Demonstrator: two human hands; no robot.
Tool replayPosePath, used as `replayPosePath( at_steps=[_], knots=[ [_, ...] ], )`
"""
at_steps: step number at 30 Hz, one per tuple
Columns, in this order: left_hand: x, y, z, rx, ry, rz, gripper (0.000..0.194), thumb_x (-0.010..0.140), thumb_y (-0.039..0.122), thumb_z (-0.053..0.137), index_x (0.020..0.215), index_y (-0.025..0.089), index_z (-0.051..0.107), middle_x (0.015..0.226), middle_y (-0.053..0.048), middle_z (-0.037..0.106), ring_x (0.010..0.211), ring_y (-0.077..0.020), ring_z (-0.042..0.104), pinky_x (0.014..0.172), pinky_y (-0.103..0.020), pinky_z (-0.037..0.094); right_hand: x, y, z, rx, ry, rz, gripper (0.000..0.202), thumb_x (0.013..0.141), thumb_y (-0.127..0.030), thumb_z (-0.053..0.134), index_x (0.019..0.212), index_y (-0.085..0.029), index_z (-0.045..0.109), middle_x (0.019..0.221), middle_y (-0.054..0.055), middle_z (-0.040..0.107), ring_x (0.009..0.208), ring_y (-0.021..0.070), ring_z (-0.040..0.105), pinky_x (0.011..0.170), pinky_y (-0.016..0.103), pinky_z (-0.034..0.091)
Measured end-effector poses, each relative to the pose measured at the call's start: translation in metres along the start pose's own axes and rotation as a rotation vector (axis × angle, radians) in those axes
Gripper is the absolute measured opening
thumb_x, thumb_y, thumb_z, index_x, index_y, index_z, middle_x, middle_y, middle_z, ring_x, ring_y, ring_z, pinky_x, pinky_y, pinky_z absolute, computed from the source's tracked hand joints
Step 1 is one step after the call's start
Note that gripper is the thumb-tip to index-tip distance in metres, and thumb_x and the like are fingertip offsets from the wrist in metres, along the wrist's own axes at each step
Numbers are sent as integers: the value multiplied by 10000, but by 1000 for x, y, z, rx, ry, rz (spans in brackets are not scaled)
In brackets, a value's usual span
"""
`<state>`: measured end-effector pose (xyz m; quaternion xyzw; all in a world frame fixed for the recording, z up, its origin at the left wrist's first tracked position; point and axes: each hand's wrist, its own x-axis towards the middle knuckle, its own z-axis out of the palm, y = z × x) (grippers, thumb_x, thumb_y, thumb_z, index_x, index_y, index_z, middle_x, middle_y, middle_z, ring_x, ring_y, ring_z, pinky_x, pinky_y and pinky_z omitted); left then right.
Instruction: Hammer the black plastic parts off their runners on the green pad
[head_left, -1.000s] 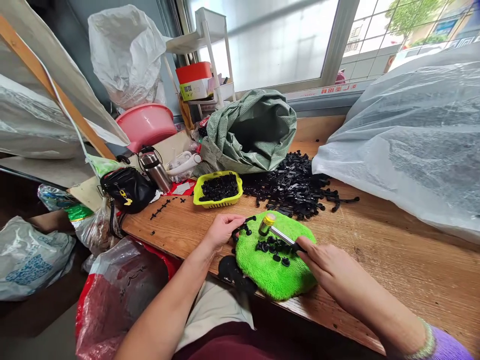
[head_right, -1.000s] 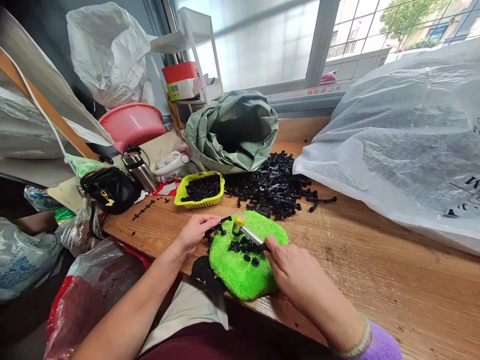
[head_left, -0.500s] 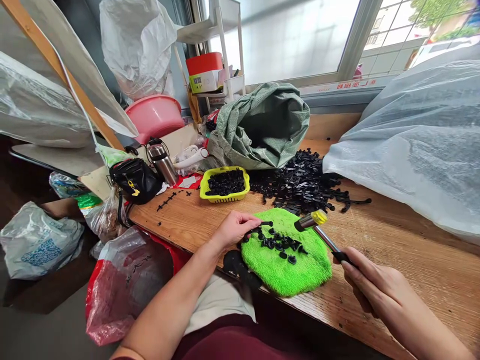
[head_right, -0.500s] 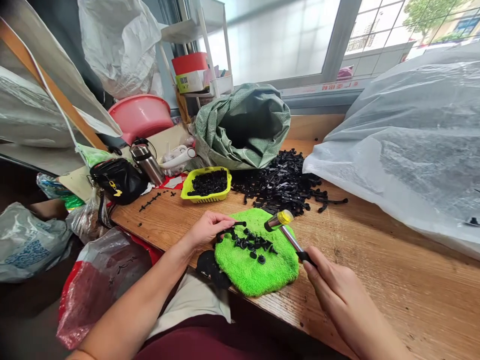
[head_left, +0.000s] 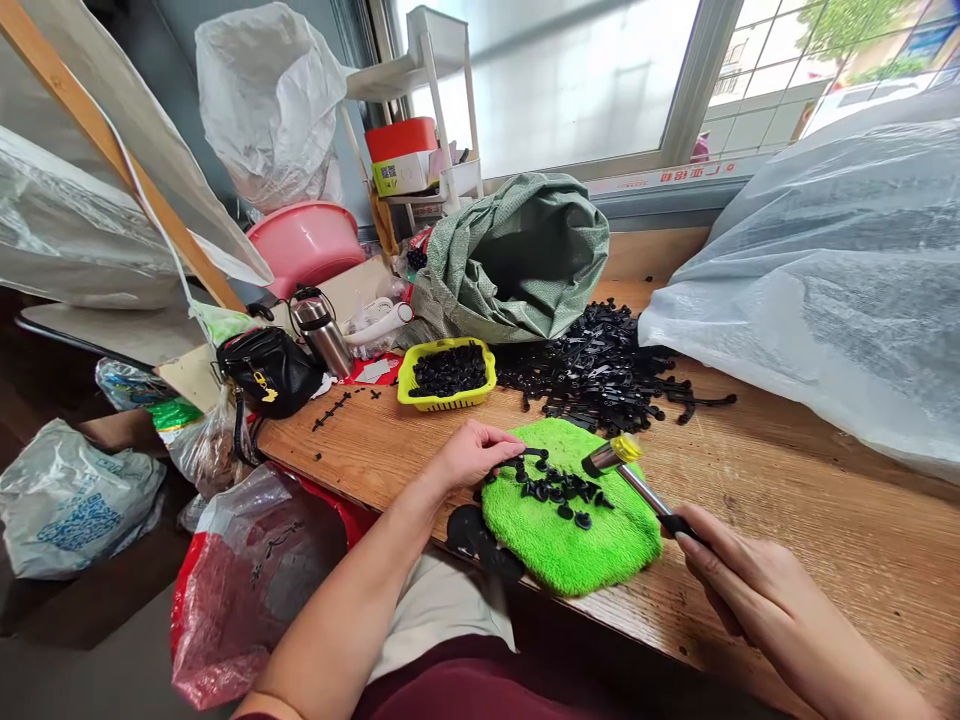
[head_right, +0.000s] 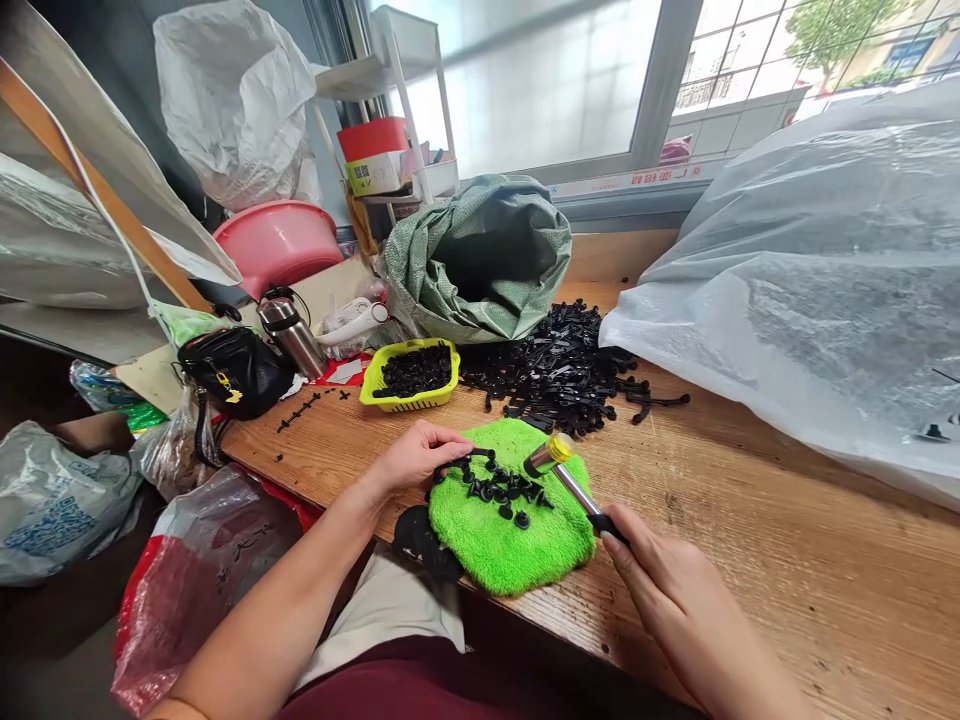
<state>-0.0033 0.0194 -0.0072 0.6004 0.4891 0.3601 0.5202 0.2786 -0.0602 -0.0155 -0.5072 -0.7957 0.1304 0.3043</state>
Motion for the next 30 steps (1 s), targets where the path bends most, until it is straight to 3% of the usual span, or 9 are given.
replayPosePath(
  at_steps=[5,9,12,16,21,30],
  knots=[
    [4,-8,-1,81,-6,48,243,695,324,664,777,127,779,548,-17,616,478,-78,386,456,-192,254,0,3,3,170,-78,64,443,954,-558,326,957,-211,602,537,1,586,398,188,532,423,287,439],
    [8,-9,-3,131,-15,70,274,691,343,671,798,116,780,596,-38,661,507,-96,432,481,-203,284,9,-4,-2,114,-42,29,428,957,-556,298,940,-225,569,496,-20,526,402,192,512,428,295,407],
    [9,-8,-4,134,-24,48,314,675,369,686,811,100,776,568,-27,639,500,-86,402,473,-202,262,25,-15,-9,16,-36,-40,351,970,-495,274,893,-243,506,577,3,577,485,207,557,472,306,390],
    [6,-7,-3,27,-33,7,381,640,423,714,813,88,769,542,-13,597,483,-65,358,461,-200,225,41,-24,-12,-46,-98,-76,305,963,-449,268,864,-254,481,614,14,600,541,228,592,502,313,407],
    [4,-10,-2,-107,-6,-4,417,614,461,734,812,95,765,547,-4,584,473,-54,350,463,-195,218,40,-19,-6,-51,-97,-74,305,958,-433,283,920,-254,526,646,30,627,589,246,624,528,315,460],
    [10,-16,-4,157,-31,108,325,730,359,646,870,94,771,728,-77,724,580,-125,528,548,-218,386,37,-19,-9,-91,-123,-83,284,956,-421,280,868,-257,495,598,18,606,548,234,612,501,309,432]
  ],
)
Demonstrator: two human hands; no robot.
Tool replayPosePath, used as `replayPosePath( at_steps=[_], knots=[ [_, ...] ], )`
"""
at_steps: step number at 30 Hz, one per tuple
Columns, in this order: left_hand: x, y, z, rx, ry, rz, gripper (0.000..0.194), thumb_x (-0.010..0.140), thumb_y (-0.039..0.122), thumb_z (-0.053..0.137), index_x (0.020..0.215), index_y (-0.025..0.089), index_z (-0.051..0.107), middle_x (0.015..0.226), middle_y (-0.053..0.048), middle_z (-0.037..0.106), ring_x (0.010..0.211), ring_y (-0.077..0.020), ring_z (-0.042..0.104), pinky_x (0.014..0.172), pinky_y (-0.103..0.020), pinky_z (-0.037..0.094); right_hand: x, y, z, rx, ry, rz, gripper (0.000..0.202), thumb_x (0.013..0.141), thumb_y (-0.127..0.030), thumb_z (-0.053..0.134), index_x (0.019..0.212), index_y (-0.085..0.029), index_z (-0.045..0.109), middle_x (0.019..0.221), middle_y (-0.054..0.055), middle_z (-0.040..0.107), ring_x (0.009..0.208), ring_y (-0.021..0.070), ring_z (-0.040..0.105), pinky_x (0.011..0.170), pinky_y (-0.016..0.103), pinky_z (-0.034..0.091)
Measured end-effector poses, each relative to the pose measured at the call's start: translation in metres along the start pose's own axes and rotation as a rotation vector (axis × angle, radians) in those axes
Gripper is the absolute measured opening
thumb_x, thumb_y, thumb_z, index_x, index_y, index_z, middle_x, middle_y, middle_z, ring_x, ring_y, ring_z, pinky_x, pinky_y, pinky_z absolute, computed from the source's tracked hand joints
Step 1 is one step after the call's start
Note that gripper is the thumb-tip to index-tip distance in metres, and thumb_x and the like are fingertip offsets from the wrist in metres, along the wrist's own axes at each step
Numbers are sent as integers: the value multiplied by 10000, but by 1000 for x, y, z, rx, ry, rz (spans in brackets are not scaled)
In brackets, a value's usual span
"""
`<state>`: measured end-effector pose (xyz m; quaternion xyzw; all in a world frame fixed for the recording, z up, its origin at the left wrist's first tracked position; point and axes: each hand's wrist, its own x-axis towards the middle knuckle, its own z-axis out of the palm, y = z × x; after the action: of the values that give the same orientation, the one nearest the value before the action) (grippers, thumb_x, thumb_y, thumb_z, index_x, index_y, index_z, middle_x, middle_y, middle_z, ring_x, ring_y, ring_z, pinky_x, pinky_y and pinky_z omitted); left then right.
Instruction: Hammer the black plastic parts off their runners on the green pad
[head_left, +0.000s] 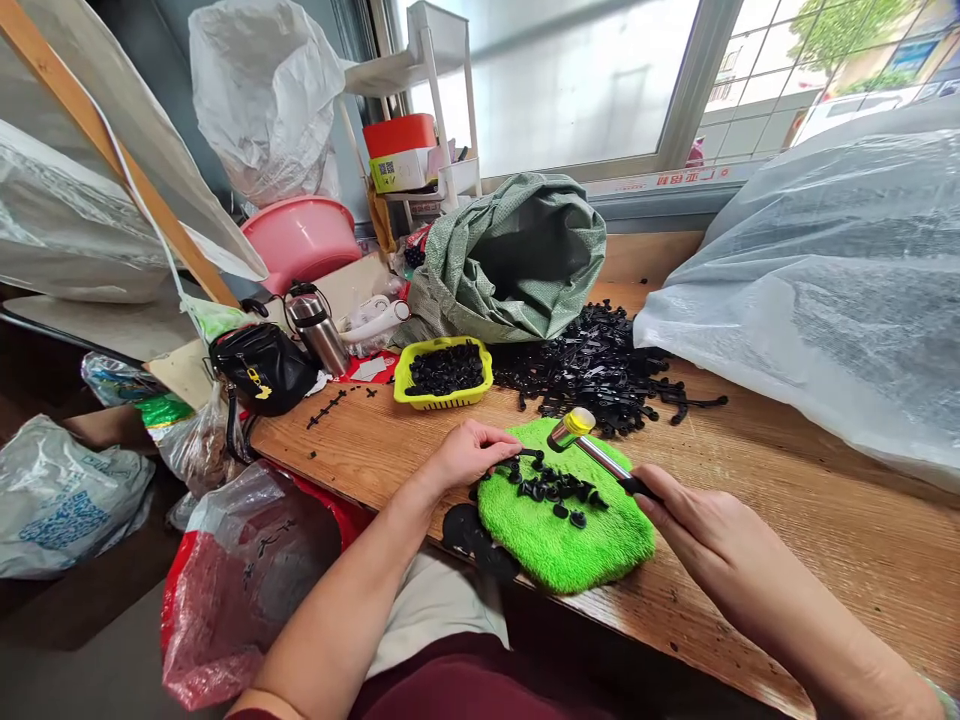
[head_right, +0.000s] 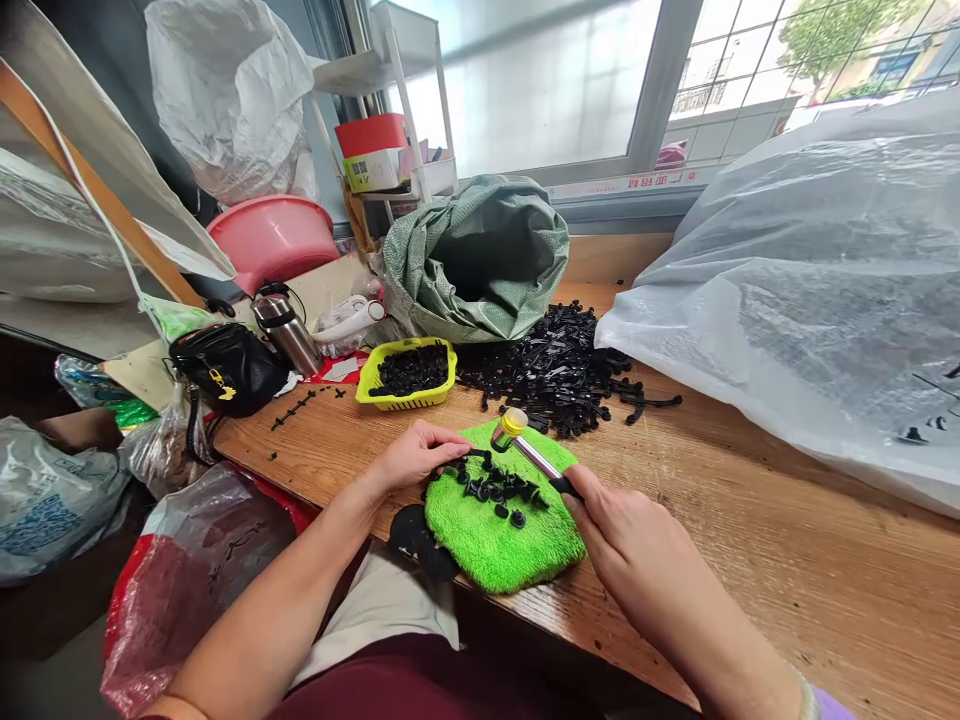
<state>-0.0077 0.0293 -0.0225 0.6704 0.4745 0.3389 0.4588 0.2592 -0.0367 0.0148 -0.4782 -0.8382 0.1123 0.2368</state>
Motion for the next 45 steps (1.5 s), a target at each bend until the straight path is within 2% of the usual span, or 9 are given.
replayPosePath(
  at_steps=[5,9,14,18,26,35,40,42,45],
  knots=[
    [1,8,-3,227,10,14,316,760,335,597,880,102,772,772,-84,738,631,-153,572,577,-226,417,8,-8,1,-52,11,-18,242,965,-383,245,851,-253,414,611,6,578,542,216,593,488,299,364],
    [3,12,-6,309,-11,3,296,758,333,598,870,125,776,728,-53,733,638,-153,584,589,-219,433,13,-6,6,-141,-16,-25,158,900,-307,280,799,-256,390,478,-16,477,422,226,529,435,310,246],
    [2,14,-6,375,1,10,284,769,330,583,873,153,780,769,-47,741,678,-163,601,604,-219,445,16,-7,5,-170,6,-14,192,951,-331,226,839,-250,360,577,2,539,499,219,563,484,304,298],
    [0,17,-5,423,-3,8,296,785,334,563,890,162,780,796,-50,747,697,-171,614,618,-221,450,17,-9,9,-198,-59,-28,131,896,-269,275,804,-253,368,488,-15,475,417,225,519,448,315,232],
    [-3,25,-4,512,8,-9,307,791,333,547,933,183,773,872,-55,753,748,-187,631,633,-229,440,13,-6,15,-206,-88,3,153,901,-263,277,814,-245,401,502,-7,487,440,226,530,456,309,234],
    [-1,15,-2,328,-16,34,259,754,326,571,782,156,764,674,-38,693,615,-147,523,544,-222,359,13,-2,22,-141,-90,65,177,890,-290,315,784,-248,450,511,-1,505,449,230,544,445,298,258],
    [-17,11,-4,-166,177,-57,407,749,543,559,663,146,583,535,36,463,507,-84,362,502,-207,277,-9,7,12,41,-38,77,332,957,-448,242,827,-249,475,576,7,551,518,206,558,501,299,413],
    [-26,17,-6,-284,207,-50,400,651,525,680,725,156,542,634,36,504,581,-85,417,568,-201,328,-26,11,8,213,-12,159,379,950,-535,278,816,-249,489,495,-28,460,405,175,457,406,279,371],
    [-33,27,-3,-241,128,-76,430,506,363,804,752,167,511,716,34,535,678,-102,464,657,-210,366,-51,19,6,530,-19,393,409,897,-626,398,786,-245,495,463,-36,398,380,160,395,357,271,327]
  ],
)
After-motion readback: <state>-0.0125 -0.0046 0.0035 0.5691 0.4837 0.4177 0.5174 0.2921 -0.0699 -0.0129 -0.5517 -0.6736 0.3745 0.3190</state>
